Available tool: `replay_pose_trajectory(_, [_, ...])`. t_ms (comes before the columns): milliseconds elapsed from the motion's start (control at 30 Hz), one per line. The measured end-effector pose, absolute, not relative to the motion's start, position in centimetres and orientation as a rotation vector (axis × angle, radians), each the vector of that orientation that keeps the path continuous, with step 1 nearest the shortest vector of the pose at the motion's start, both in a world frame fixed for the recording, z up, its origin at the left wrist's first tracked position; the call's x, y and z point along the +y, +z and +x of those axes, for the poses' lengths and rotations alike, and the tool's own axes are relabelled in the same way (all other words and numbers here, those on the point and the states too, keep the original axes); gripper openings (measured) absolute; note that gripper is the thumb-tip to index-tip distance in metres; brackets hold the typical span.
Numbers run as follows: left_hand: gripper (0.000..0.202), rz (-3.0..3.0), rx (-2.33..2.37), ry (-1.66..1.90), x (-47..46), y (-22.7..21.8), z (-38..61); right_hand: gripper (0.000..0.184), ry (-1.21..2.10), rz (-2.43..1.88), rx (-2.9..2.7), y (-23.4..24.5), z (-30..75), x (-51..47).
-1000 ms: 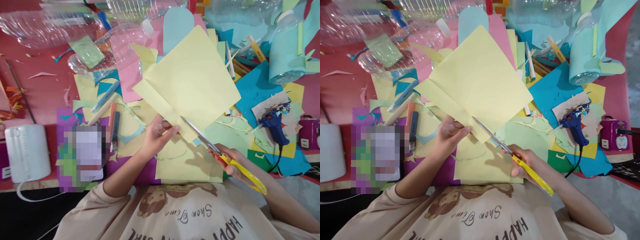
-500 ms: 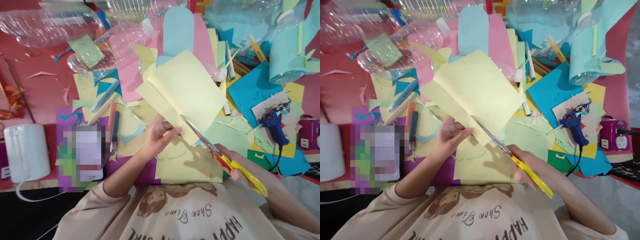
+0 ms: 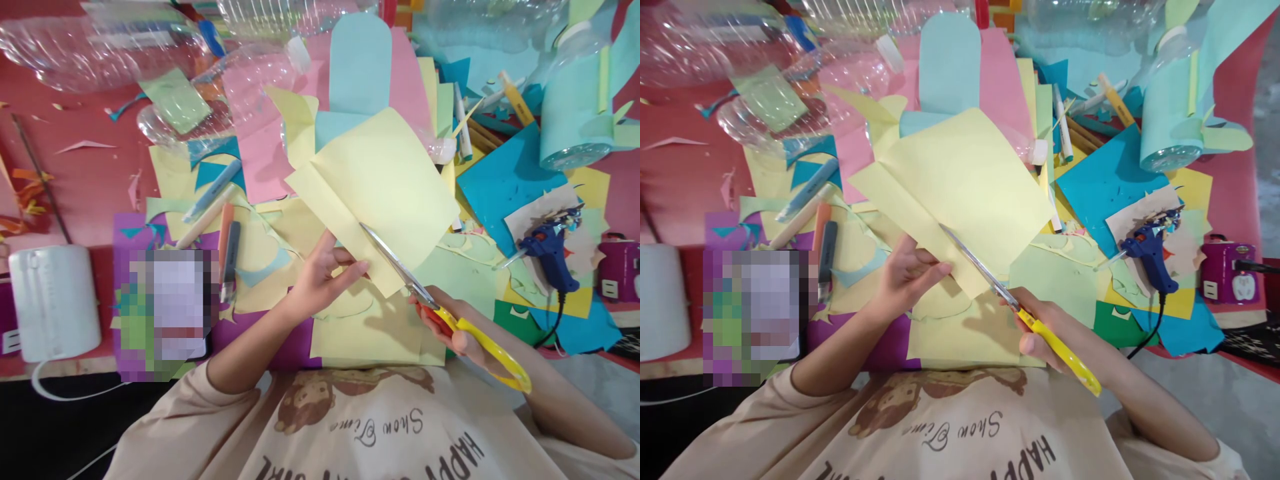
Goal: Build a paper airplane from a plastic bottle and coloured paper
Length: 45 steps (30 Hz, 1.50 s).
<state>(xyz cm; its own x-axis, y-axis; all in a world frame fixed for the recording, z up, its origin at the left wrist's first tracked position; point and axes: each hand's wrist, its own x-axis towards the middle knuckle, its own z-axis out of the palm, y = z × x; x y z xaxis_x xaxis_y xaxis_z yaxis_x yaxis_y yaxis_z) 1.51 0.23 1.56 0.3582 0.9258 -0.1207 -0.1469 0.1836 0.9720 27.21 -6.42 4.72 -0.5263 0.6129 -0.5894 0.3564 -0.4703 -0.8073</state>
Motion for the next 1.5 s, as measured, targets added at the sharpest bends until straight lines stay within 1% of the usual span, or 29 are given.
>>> replay_pose_trajectory(100, [0.044, 1.090, 0.891, 0.916, 0.2, 1.5, 1.5, 0.084, 2.145, -1.434, -1.389, 4.0, 26.9, -6.5])
replay_pose_trajectory(300, [0.045, 1.078, 0.871, 0.928, 0.3, 1.7, 1.5, 0.084, 2.194, -1.404, -1.297, 3.5, 26.8, -6.7])
replay_pose_trajectory(467, [0.051, 1.068, 0.909, 0.915, 0.4, 1.8, 1.4, 0.081, 2.168, -1.415, -1.284, 3.7, 26.6, -6.6])
replay_pose_trajectory(633, [0.050, 1.098, 0.951, 0.879, 0.5, 1.8, 1.3, 0.079, 2.167, -1.422, -1.299, 3.5, 26.5, -6.6])
replay_pose_trajectory(867, [0.056, 1.052, 0.943, 0.888, 0.3, 1.8, 1.4, 0.077, 2.114, -1.413, -1.317, 2.9, 26.6, -6.8])
replay_pose_trajectory(1167, [0.055, 1.091, 0.948, 0.873, 0.6, 1.8, 1.3, 0.076, 2.146, -1.438, -1.250, 2.9, 26.7, -7.0])
replay_pose_trajectory(1300, [0.054, 1.063, 0.922, 0.892, 0.4, 1.4, 1.3, 0.079, 2.140, -1.444, -1.237, 2.8, 26.5, -7.0])
replay_pose_trajectory(1500, [0.067, 1.038, 0.919, 0.895, 0.3, 1.1, 1.3, 0.081, 2.133, -1.468, -1.255, 3.7, 25.9, -6.4])
